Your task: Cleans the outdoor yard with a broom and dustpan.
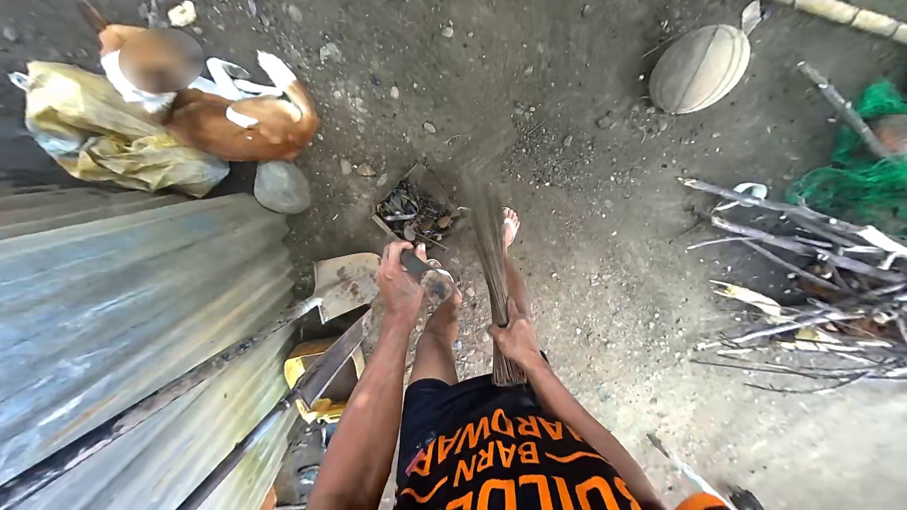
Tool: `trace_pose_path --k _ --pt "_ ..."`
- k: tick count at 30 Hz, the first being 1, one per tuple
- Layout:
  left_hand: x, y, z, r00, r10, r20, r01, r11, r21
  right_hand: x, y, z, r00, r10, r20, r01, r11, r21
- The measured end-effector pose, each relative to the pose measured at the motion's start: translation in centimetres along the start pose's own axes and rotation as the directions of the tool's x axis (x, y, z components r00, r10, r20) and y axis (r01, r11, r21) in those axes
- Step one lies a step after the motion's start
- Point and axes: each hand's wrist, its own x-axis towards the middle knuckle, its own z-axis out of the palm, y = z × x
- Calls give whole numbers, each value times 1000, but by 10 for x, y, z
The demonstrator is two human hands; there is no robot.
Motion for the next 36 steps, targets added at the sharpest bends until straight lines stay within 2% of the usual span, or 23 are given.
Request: trace_pose_path --k 3,6,8,10,12,16,20,23,26,28,29,32,36 --pt "12 -5 -18 1000 -6 29 9 997 -81 16 -13 13 998 37 -57 -23 975 223" --pt "13 -18 -33 996 75 44 -68 986 -150 28 -35 38 996 44 -82 8 836 549" --pt "11 -17 -37 992 102 72 -95 990 -102 41 -67 52 999 27 -37 7 714 700" --pt "8 -18 -28 989 138 61 -137 990 -31 55 -96 65 1000 1 7 -6 690 724" --pt "8 -16 -22 987 153 46 -153 988 -1 54 -113 71 999 -45 18 21 735 677" --pt "13 -8 -21 991 125 51 -125 992 7 3 -115 52 974 -207 96 99 762 640" --pt "19 -7 -25 992 95 77 -97 995 19 -49 -79 19 938 -265 222 81 792 605" --pt "21 -13 -22 993 105 59 -107 994 21 -64 -33 -14 946 -248 210 119 866 486" --pt "21 -18 -22 989 138 49 -139 990 18 -40 -10 -38 981 -152 117 134 980 150" --pt "17 -26 -32 989 142 48 -141 990 -11 -8 -11 -48 992 -121 29 123 987 -107" --pt "12 -35 -38 988 149 33 -148 988 -36 10 -13 -53 993 -115 -4 112 977 -180" --pt "-10 -68 -51 980 181 -86 -194 966 -172 54 -21 -77 991 -121 -64 103 967 -232" --pt "-55 -73 -69 971 93 -222 -155 947 -280 83 -33 -102 988 -136 -78 101 934 -342"
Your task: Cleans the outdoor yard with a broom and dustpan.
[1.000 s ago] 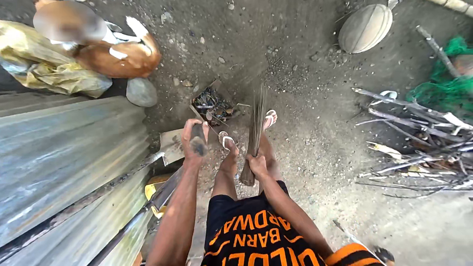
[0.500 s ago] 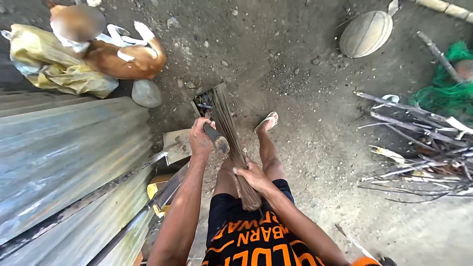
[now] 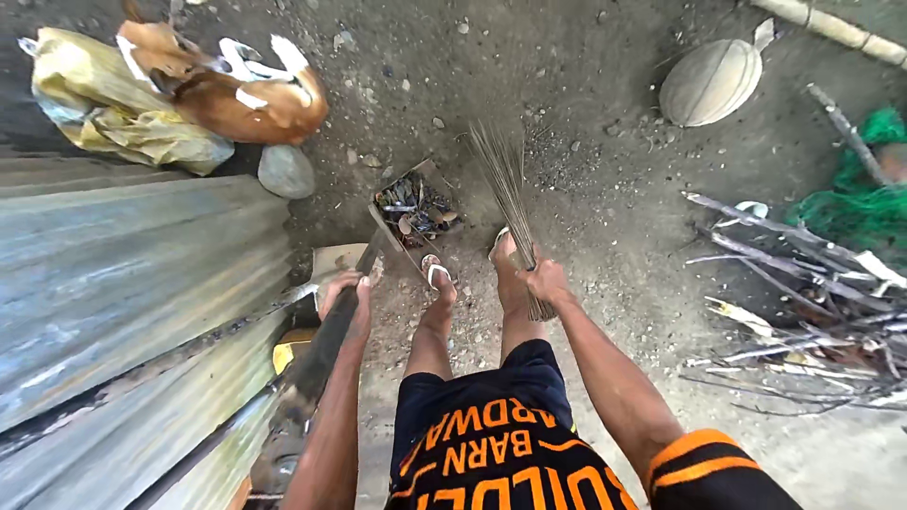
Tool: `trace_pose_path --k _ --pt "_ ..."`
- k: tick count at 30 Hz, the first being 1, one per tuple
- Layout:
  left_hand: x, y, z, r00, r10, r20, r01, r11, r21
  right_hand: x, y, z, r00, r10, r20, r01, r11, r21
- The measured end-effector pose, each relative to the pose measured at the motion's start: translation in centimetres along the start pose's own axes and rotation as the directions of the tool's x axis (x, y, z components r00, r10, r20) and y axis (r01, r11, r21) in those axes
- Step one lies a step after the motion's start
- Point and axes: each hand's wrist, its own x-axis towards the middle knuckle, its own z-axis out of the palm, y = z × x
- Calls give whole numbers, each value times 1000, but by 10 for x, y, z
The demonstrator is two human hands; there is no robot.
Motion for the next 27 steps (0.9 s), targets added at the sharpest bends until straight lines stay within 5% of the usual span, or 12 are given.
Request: trace_pose_path --k 5,11,19,27 --pt "-64 21 12 975 -57 -217 55 998 -15 18 -10 -38 999 -44 -15 39 970 -241" --pt "-103 65 92 872 -167 -460 205 978 34 30 -52 -64 996 -83 -44 49 862 -505" --pt "-60 73 159 728 -557 -401 617 786 29 26 -21 -12 968 -113 223 248 563 -789" --pt "-78 44 143 763 -511 -395 566 824 28 -19 24 -18 947 -135 291 319 500 -805"
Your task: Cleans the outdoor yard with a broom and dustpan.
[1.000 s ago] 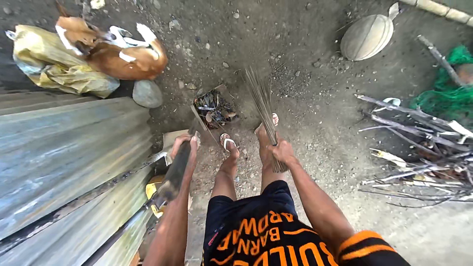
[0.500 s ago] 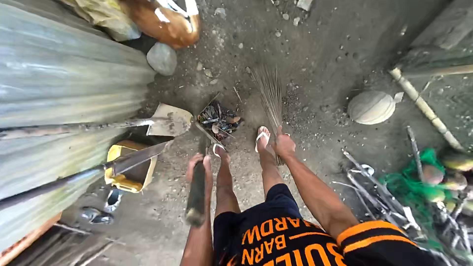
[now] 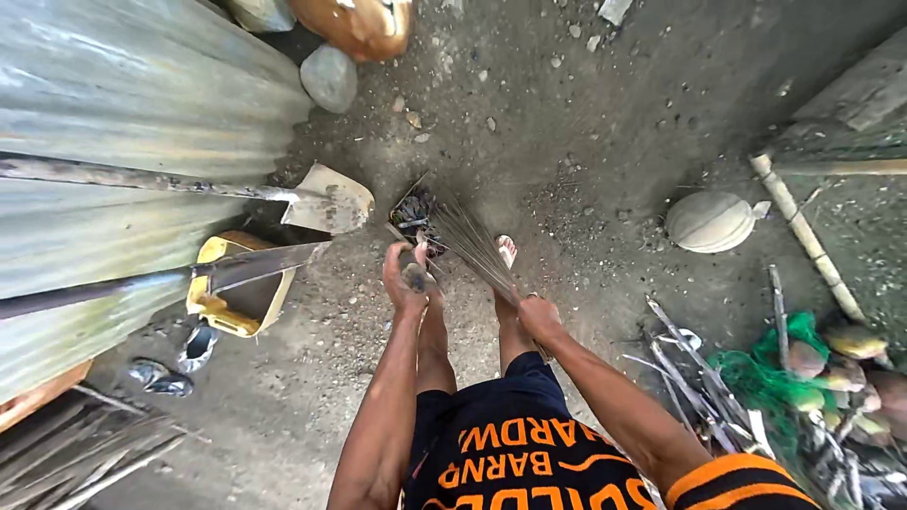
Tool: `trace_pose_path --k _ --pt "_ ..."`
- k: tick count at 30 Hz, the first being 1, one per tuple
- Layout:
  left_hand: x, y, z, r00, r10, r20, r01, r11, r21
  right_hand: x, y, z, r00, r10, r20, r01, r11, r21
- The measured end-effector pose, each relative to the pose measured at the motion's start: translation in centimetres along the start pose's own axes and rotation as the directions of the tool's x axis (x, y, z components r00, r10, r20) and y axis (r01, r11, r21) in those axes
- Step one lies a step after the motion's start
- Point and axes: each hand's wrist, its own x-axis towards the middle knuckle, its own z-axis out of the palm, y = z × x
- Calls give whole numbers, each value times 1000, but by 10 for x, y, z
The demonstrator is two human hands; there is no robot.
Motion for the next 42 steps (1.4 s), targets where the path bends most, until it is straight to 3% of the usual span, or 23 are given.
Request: trace_pose_path --k 6,12,20,24,27,32,37,42 --pt "-22 -26 -43 997 22 -79 -31 992 -124 -32 35 8 997 78 -16 -75 990 116" --pt "-86 -70 -76 977 -4 -213 -65 947 -314 -27 75 -18 988 117 -99 -104 986 131" --pt "-186 -52 -38 889 -177 -422 -37 892 -451 37 48 -78 964 62 -258 -88 992 -91" --pt "-197 -36 -7 863 -245 -442 17 888 -459 66 19 -69 952 43 -303 -85 988 -126" --pt "-190 -24 19 856 -336 -393 156 893 -423 79 11 -46 971 -18 -239 -42 969 -245" --pt "-187 -51 44 855 -430 -290 333 884 -328 38 49 -13 992 -67 -102 8 869 -495" --pt "-190 -56 26 843 -488 -226 426 863 -272 -23 107 13 995 -47 -87 -4 860 -511" --pt "-205 -68 26 858 -419 -297 303 880 -366 -46 113 15 988 34 -153 -93 912 -400"
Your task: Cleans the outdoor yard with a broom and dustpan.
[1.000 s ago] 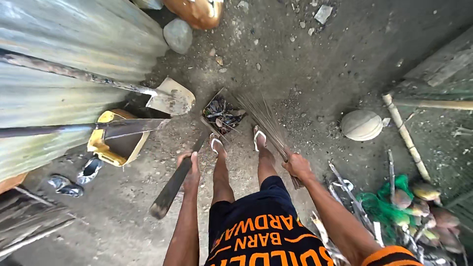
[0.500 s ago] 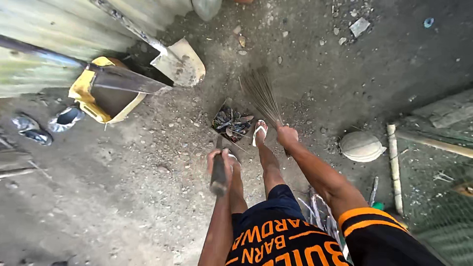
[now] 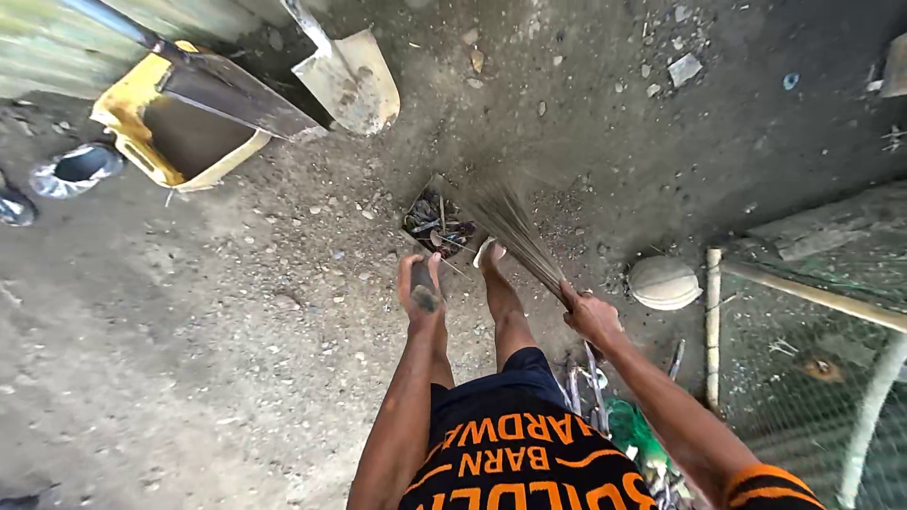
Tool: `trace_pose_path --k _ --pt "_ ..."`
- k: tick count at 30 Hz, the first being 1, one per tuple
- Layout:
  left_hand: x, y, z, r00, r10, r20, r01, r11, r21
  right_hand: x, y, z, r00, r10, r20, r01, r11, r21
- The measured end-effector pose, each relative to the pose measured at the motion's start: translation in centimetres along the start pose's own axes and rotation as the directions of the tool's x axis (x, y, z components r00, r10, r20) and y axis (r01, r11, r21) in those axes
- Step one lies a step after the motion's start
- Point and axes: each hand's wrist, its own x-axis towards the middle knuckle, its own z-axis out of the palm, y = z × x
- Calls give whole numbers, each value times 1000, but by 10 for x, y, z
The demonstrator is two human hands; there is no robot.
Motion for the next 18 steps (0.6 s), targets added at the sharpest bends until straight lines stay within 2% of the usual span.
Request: trace_pose_path --k 4,9,13,17,18 --pt "-13 -11 -37 999 42 -34 -50 962 -269 16 -13 -13 998 42 -46 -39 997 71" --pt "-36 -49 -71 984 133 -116 -165 925 -341 46 -36 -36 993 53 -103 -44 995 89" --pt "-54 -57 -59 972 178 -154 -220 921 -322 72 -73 -39 991 62 -120 -47 991 129" --pt "-52 -24 -30 997 54 -62 -63 985 -159 74 -115 -8 996 -87 -5 88 993 76" --pt "-50 -29 -18 995 75 -62 -81 992 -102 68 -121 5 992 -118 36 116 992 51"
